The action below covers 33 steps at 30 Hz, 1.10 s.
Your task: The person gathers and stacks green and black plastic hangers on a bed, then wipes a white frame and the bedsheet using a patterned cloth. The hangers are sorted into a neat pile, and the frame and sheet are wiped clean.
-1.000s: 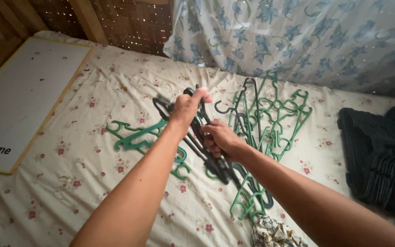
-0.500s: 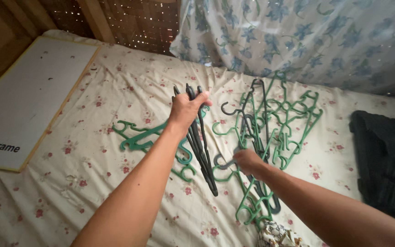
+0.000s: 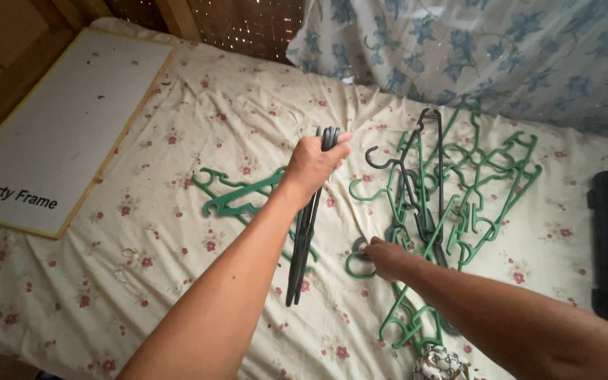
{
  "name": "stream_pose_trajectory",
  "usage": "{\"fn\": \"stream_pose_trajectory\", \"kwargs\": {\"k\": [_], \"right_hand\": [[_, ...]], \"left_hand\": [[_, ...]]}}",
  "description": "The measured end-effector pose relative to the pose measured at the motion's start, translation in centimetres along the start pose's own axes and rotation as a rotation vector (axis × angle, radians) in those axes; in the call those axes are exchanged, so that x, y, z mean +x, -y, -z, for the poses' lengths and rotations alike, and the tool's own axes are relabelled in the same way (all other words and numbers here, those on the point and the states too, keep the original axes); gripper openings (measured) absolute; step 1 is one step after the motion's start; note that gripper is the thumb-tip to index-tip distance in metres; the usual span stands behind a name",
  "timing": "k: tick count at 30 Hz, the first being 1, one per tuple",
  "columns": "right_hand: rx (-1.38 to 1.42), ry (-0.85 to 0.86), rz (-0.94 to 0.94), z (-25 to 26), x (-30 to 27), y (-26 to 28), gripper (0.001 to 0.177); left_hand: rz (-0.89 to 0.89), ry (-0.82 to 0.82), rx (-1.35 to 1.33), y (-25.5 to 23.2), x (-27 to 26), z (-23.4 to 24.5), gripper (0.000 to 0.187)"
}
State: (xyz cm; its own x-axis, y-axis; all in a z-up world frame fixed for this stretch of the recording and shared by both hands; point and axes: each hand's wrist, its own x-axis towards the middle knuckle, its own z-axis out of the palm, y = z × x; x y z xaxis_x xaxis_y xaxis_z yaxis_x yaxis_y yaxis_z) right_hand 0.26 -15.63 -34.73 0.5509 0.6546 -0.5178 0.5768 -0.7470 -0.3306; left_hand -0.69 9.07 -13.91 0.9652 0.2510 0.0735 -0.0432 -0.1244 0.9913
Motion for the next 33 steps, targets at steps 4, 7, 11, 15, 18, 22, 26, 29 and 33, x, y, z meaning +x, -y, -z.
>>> {"fn": "stream_pose_trajectory", "kwargs": {"k": [4, 7, 11, 15, 18, 22, 26, 29, 33], "right_hand": [[-0.156, 0.067, -0.027, 2.3, -1.9, 1.5, 0.040], [-0.189, 0.102, -0.037, 3.2, -2.6, 1.7, 0.027], [-0.238, 0.246, -0.096, 3.9, -1.7, 0.0, 0.021], [-0.204, 0.071, 0.246, 6.7, -0.5, -1.8, 0.018], [0.358, -0.082, -0.157, 12.1, -3.3, -0.5, 0.026], [0.690, -0.385, 0.021, 17.8, -7.9, 4.5, 0.018], [1.121, -0.361, 0.237, 20.6, -11.4, 8.4, 0.026], [1.200, -0.329, 0.224, 21.2, -12.2, 9.9, 0.026], [1.064, -0.383, 0.254, 20.5, -11.1, 9.9, 0.021]], "left_hand": [[-0.016, 0.010, 0.006, 0.3, 0.0, -0.3, 0.039], [-0.010, 0.003, 0.044, 0.2, -0.3, -0.3, 0.039], [0.004, 0.000, -0.004, 0.1, -1.4, -0.1, 0.041], [-0.022, -0.019, 0.140, -0.3, -2.4, 0.4, 0.041], [0.006, -0.052, 0.161, -0.4, -2.9, 0.2, 0.041], [-0.010, -0.060, 0.119, -0.3, -3.4, -0.1, 0.040], [-0.062, -0.024, 0.113, -0.6, -3.3, -1.4, 0.038], [-0.060, 0.043, 0.095, -1.4, -3.9, -2.3, 0.037], [-0.052, 0.038, 0.200, -3.0, -4.7, -3.3, 0.040]]}}
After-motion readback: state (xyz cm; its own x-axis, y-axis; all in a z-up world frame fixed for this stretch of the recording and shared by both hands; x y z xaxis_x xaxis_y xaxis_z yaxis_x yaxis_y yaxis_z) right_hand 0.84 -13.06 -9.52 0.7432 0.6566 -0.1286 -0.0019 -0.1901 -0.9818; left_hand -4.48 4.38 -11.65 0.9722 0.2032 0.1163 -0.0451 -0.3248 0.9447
